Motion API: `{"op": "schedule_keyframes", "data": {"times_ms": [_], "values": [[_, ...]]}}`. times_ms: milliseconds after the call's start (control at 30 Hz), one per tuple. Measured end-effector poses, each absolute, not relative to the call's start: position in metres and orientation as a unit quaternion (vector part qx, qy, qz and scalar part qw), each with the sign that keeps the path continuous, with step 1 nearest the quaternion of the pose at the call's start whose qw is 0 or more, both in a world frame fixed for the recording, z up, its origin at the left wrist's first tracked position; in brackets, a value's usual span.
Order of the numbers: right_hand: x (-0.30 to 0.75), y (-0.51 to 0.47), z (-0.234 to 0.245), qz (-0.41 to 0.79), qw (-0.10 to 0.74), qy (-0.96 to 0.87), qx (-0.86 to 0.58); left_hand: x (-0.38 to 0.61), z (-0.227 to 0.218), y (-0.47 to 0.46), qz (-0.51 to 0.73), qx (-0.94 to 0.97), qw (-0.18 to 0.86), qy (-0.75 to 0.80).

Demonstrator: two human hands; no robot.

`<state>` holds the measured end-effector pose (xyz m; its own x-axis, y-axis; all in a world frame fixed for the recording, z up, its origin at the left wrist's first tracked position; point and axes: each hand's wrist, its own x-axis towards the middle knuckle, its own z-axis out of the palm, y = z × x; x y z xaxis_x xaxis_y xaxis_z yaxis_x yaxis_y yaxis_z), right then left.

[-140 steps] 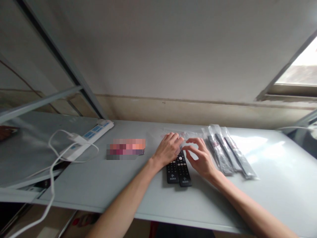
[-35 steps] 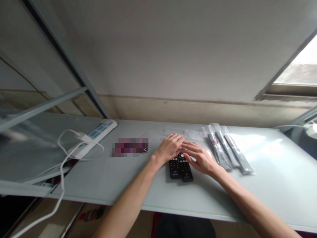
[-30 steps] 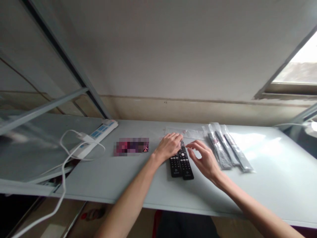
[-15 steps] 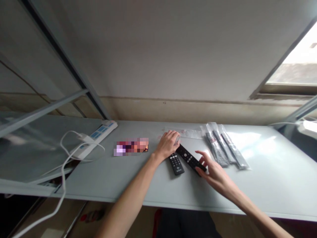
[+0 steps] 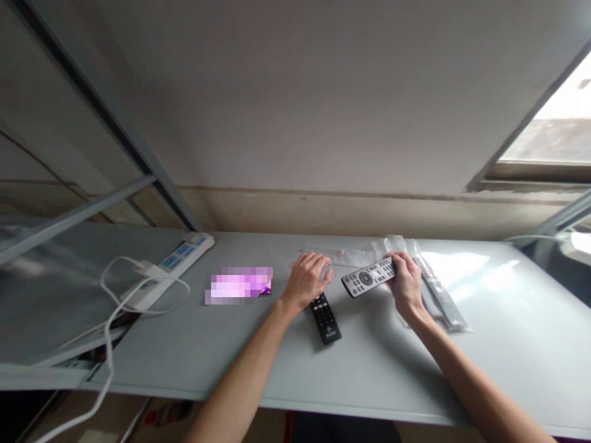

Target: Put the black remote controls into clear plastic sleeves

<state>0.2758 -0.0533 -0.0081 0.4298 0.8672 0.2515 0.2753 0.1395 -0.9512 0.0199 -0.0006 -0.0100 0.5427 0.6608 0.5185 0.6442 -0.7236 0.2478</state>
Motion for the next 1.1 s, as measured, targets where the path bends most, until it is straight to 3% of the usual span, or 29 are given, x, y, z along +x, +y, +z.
{"op": "schedule_keyframes", "data": {"times_ms": [133,467,633,833,1100], "values": [[0.265,-0.059,-0.030,0.329,0.603,-0.419,-0.593,0.020,-0.008,-0.001,0.287,0.888,0.019,0.359],[0.254,-0.074,-0.008,0.329,0.603,-0.377,-0.621,0.022,-0.001,-0.004,0.246,0.892,-0.022,0.378],[0.224,-0.089,-0.006,0.332,0.613,-0.437,-0.568,0.030,0.009,-0.013,0.226,0.897,-0.032,0.378],[0.206,-0.099,-0.016,0.333,0.561,-0.554,-0.517,0.041,0.006,-0.024,0.218,0.920,-0.022,0.324],[0.212,-0.094,-0.020,0.352,0.566,-0.542,-0.511,0.048,0.001,-0.028,0.281,0.927,0.048,0.243]]}}
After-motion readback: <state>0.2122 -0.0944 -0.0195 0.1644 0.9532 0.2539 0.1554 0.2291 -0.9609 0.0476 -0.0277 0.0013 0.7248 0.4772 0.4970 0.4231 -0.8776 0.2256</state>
